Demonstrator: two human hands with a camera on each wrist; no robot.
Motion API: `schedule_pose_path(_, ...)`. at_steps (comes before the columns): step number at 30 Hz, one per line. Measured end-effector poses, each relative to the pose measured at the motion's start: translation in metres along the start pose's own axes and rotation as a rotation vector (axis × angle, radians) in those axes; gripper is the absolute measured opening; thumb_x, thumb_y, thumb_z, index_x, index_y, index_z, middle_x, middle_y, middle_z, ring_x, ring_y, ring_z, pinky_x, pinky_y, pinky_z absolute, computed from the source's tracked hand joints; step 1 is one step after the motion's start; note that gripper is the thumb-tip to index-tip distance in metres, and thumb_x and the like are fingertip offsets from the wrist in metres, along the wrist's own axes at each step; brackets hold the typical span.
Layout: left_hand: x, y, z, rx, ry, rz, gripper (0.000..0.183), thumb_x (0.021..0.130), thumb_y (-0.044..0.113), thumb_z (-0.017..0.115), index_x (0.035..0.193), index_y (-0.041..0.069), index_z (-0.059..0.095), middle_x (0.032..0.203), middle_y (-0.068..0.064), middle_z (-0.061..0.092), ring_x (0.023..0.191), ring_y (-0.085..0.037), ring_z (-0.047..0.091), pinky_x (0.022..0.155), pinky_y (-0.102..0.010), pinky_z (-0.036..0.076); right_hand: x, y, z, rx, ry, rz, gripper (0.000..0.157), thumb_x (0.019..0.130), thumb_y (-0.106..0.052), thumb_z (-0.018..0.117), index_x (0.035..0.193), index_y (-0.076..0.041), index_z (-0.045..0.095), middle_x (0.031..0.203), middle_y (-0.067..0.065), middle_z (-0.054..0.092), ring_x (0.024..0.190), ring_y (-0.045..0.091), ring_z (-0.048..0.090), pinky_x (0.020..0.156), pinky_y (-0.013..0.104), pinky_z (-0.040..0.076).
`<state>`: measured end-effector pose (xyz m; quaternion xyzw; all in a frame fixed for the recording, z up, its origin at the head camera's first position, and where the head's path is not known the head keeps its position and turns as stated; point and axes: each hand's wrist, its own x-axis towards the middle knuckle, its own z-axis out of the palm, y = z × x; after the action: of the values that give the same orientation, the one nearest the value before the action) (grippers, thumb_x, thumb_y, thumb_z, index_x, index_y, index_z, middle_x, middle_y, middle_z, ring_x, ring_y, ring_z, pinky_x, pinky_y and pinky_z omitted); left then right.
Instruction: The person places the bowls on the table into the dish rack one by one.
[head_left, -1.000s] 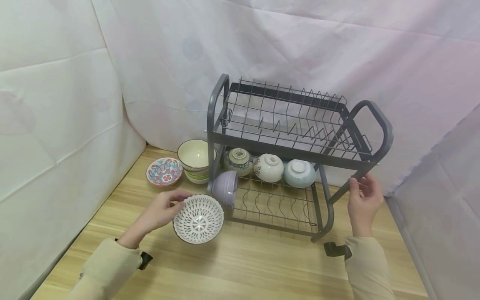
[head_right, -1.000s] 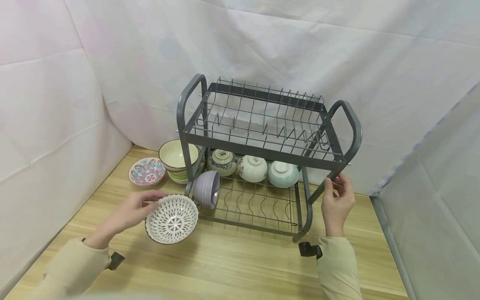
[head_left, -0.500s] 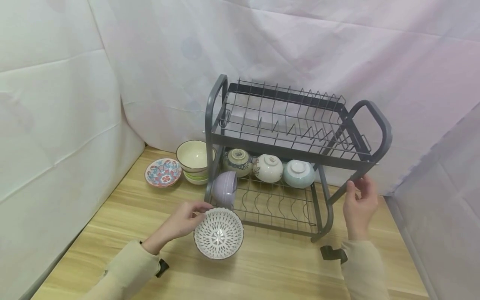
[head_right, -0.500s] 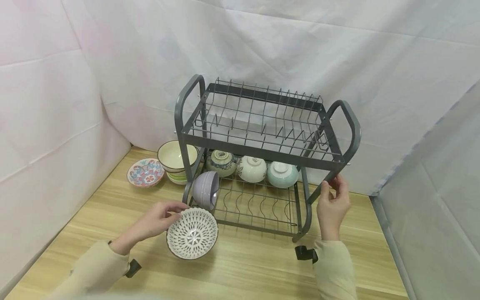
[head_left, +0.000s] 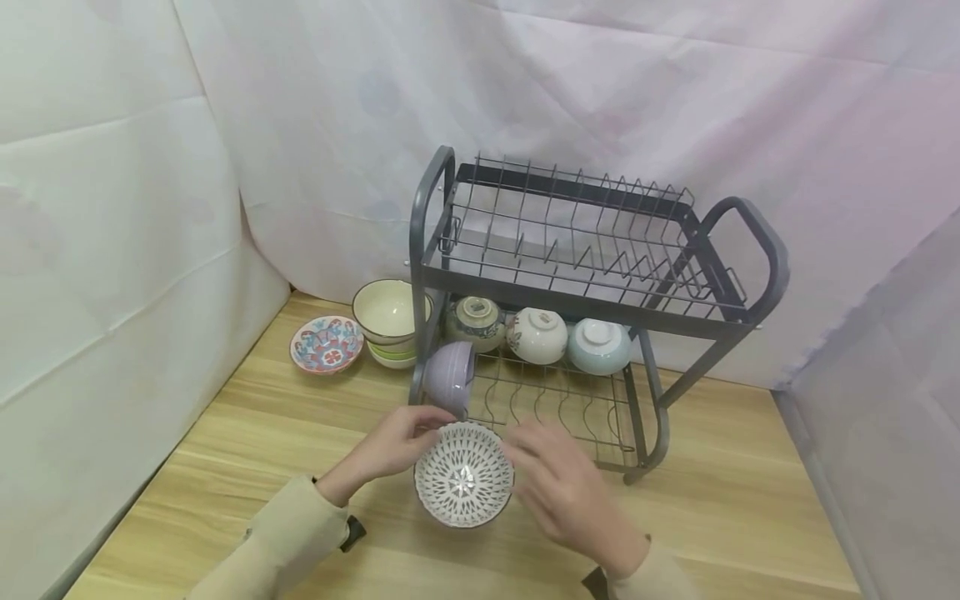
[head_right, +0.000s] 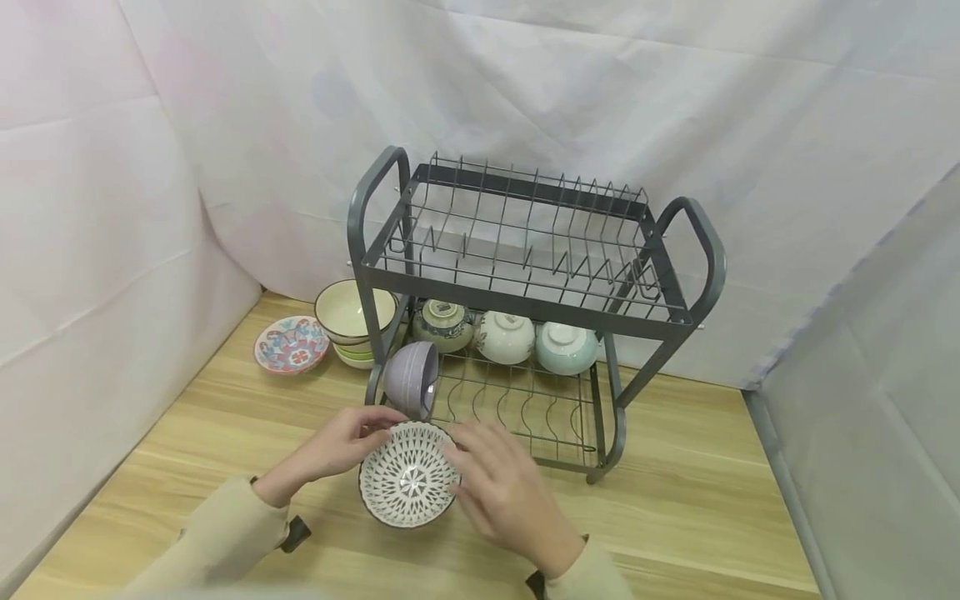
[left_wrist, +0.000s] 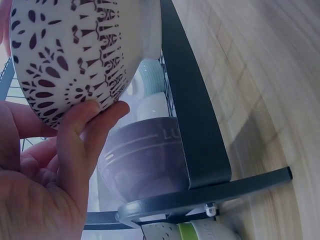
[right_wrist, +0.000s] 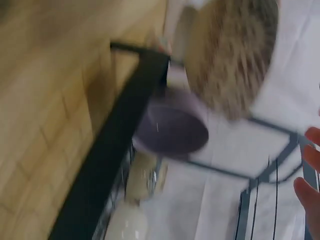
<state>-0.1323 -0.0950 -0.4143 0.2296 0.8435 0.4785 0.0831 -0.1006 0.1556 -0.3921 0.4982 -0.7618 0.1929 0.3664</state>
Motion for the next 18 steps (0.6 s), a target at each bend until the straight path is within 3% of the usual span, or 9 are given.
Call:
schedule_pose_path(4,0.002,0.004,0.001,-0.002,-0.003,0.009,0.026,0.084,-0.001,0.049,0.106,-0.001,0.062,0.107,-0.016,0.063,0.097,-0.030,0.060,0.078,-0.031,0.054,-0.003,-0.019,0.005,0.021,-0.225,-0.054,0.036,0.092,-0.034,0.045,0.111,-0.007,0.060,0.113,0.008,0.060,0.106,0.024,0.056,0.100,0.045,0.038)
schedule_pose_path(8,0.003,0.007,0.001,0.002,-0.012,0.007,0.026,0.084,0.000,0.049,0.107,-0.002,0.062,0.107,-0.016,0.063,0.098,-0.030,0.060,0.080,-0.033,0.054,-0.004,-0.027,0.008,-0.002,-0.353,-0.099,0.029,0.088,-0.033,0.050,0.106,-0.015,0.062,0.103,-0.002,0.062,0.100,0.015,0.056,0.097,0.044,0.041)
schedule_pose_path(13,0.003,0.009,0.000,-0.011,-0.024,0.000,0.027,0.084,0.000,0.048,0.107,-0.002,0.062,0.107,-0.016,0.063,0.097,-0.029,0.060,0.081,-0.034,0.053,-0.006,-0.031,0.011,-0.018,-0.388,-0.125,0.013,0.084,-0.025,0.053,0.091,-0.021,0.064,0.089,-0.010,0.062,0.090,0.008,0.057,0.095,0.040,0.043)
schedule_pose_path(18,0.003,0.009,0.000,-0.016,-0.033,-0.007,0.027,0.084,0.001,0.048,0.108,-0.003,0.061,0.106,-0.016,0.063,0.098,-0.029,0.060,0.082,-0.037,0.053,-0.007,-0.033,0.013,-0.026,-0.372,-0.121,0.012,0.086,-0.023,0.051,0.086,-0.022,0.063,0.083,-0.013,0.061,0.079,0.004,0.055,0.085,0.030,0.047)
